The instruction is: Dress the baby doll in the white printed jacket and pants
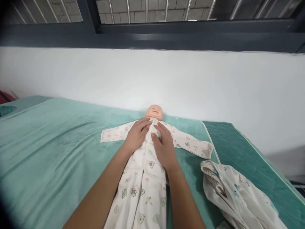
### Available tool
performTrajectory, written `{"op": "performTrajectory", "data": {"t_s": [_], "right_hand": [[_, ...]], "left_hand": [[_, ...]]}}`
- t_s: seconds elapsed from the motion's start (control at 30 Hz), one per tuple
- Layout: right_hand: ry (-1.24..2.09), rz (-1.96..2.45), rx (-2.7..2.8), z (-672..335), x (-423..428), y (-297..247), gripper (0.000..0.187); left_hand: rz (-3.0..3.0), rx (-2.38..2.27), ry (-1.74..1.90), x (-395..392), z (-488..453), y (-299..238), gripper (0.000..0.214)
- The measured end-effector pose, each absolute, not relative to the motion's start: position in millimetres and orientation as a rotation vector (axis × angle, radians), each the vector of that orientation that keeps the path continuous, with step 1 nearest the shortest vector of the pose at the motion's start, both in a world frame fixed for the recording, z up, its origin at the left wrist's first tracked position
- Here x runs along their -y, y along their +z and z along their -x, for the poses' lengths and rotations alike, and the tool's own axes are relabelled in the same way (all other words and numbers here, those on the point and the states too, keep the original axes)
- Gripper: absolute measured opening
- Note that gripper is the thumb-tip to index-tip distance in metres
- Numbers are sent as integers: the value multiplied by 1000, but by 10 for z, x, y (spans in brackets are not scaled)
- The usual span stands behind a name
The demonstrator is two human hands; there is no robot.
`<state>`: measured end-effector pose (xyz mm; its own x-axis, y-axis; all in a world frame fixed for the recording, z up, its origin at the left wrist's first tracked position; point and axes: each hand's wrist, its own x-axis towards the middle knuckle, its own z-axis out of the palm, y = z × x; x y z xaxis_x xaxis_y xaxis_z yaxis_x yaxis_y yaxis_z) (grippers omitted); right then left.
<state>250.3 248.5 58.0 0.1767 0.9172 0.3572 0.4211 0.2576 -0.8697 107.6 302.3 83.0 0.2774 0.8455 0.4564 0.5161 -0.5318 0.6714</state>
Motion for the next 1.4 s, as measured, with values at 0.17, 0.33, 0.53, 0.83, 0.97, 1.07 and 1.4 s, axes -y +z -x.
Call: {"op": "performTrajectory", "data": {"t_s": [0.17, 0.33, 0.53, 0.83, 0.97, 1.07, 1.4], "right_hand": [[588, 1325, 1423, -2464, -2136, 479, 40], [539, 1347, 1482, -2481, -2152, 476, 40], [470, 1362, 1536, -2494, -2257, 515, 35], [344, 1403, 1596, -2486, -2251, 530, 36], [335, 1437, 1638, -2496, -2256, 532, 39], [356, 1441, 1654, -2498, -2259, 526, 40], [450, 1353, 1479, -2469, -2229, 514, 45]], "left_hand": [[-2221, -1254, 1097, -2741, -984, 791, 34], [-2216, -1265, 1066, -2744, -977, 799, 34], [-2168, -1215, 1079, -2835, -962, 799, 32], [-2185, -1178, 1096, -2831, -942, 772, 35], [-2197, -1185, 1087, -2833, -947, 772, 35], [-2202, -1190, 1087, -2830, -952, 777, 36], [-2200, -1177, 1084, -2771, -936, 800, 36]]}}
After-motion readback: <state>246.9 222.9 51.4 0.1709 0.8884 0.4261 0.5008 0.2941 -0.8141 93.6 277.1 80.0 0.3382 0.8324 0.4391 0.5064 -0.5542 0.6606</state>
